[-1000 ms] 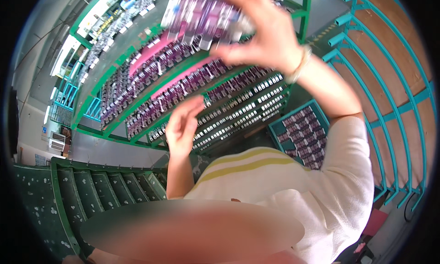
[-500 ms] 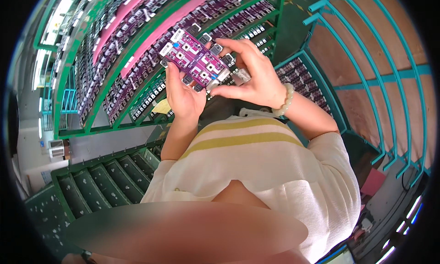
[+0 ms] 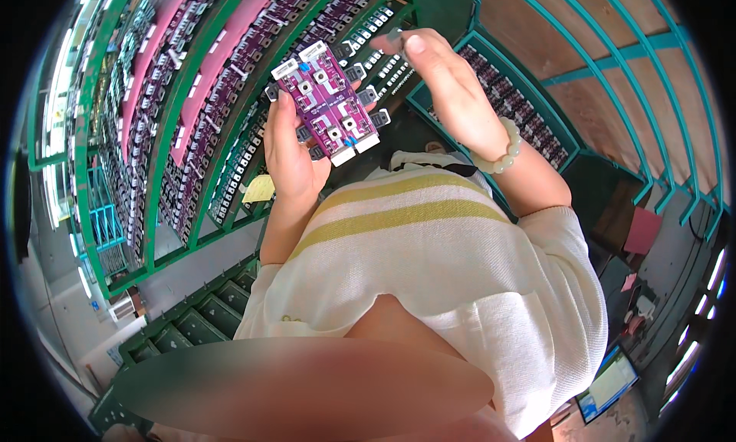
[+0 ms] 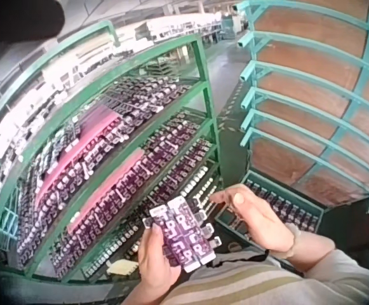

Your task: The person picks up purple circuit boards from a green rack and uses a small metal tool to scrape the surface of each board. They handle the boards one at a time, scraping various areas before placing them back onto the rack. The process is repeated for multiple boards throughout the clip.

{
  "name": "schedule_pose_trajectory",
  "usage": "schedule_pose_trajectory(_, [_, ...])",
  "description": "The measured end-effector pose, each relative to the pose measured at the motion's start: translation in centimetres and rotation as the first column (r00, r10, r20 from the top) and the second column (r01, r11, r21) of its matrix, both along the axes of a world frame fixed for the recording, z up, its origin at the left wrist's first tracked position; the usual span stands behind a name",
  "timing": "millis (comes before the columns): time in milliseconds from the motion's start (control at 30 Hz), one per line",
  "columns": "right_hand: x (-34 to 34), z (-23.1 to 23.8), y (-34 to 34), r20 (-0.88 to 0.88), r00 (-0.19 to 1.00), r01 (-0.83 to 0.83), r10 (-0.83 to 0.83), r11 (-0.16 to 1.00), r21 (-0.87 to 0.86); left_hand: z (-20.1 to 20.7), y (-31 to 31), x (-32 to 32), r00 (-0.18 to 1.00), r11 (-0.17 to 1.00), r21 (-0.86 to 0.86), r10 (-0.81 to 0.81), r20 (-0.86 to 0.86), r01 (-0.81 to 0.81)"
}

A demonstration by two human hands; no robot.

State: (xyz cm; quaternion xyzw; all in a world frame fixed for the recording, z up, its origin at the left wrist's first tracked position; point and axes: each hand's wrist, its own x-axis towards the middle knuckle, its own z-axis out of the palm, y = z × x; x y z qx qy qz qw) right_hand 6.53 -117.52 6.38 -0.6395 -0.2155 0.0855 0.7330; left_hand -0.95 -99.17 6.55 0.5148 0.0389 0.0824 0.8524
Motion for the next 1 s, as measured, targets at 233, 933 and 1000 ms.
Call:
schedule_pose_trajectory(233, [-0.9,-0.2,-0.6,0.579,0.782,0.407,-0.231,0.892,-0.194,0.7,-1.8,0.3,0.993,0.996,-0.086,-0.042,-0.112,0.032])
schedule_pose_trajectory(933, [-3.0,-0.5,-2.6,0.753,0.638,0.465,-0.160,0.860,-0.212,0.2,-2.7,0.8,0.993,0.991,-0.072,-0.113,-0.044,0.110])
schedule_pose_trajectory(1000, [-3.1,-0.6,-2.5,0.765,0.625,0.463,-0.156,0.863,-0.203,0.3,-2.8,0.8,0.994,0.993,-0.084,-0.092,-0.054,0.088])
